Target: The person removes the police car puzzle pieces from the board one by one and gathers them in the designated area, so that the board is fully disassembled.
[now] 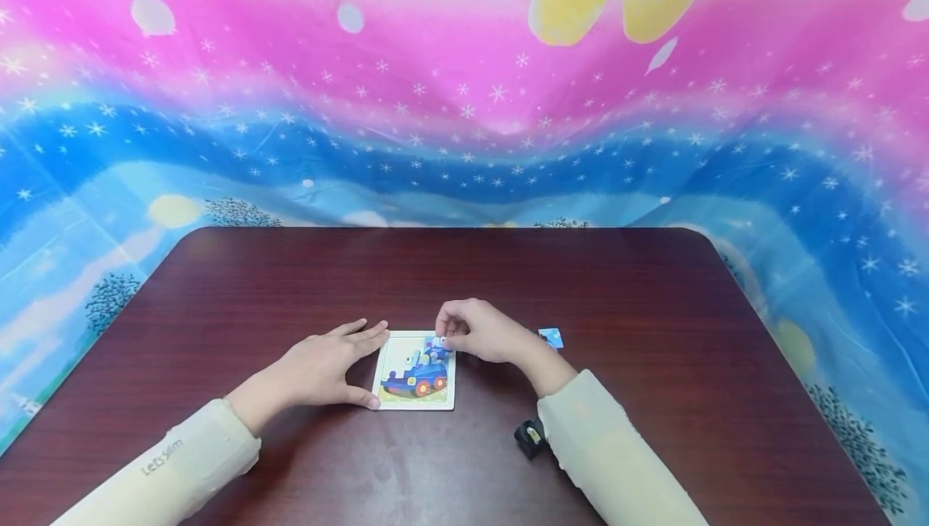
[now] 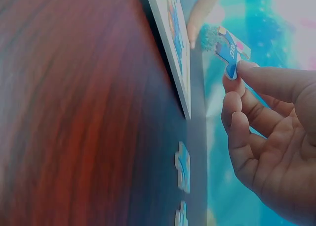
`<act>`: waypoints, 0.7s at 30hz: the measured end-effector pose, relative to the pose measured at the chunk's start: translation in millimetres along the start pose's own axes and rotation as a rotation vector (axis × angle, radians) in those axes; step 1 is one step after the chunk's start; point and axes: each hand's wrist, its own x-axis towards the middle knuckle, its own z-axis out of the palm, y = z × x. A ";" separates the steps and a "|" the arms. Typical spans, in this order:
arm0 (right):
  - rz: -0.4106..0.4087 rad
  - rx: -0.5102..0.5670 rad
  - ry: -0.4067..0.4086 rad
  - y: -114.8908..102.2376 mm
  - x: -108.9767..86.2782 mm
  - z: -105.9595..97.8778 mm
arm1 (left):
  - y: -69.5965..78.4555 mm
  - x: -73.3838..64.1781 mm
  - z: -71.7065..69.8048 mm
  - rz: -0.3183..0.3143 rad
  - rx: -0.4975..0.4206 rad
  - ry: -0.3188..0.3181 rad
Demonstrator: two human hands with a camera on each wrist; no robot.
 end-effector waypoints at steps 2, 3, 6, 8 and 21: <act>0.004 0.005 0.004 1.7 -3.6 -3.6 | 0.0 0.0 0.1 0.003 -0.002 -0.002; 0.006 0.010 0.006 2.2 -5.3 -5.4 | -0.1 0.1 0.2 0.005 -0.004 -0.003; 0.013 0.020 0.013 3.8 -9.5 -9.9 | -0.6 0.6 0.7 0.013 -0.013 -0.004; 0.016 0.019 0.021 5.2 -12.0 -12.7 | -0.9 0.7 0.5 0.015 -0.012 -0.003; 0.053 -0.019 0.060 29.6 -32.0 -21.4 | -1.1 0.4 0.7 0.015 0.001 -0.002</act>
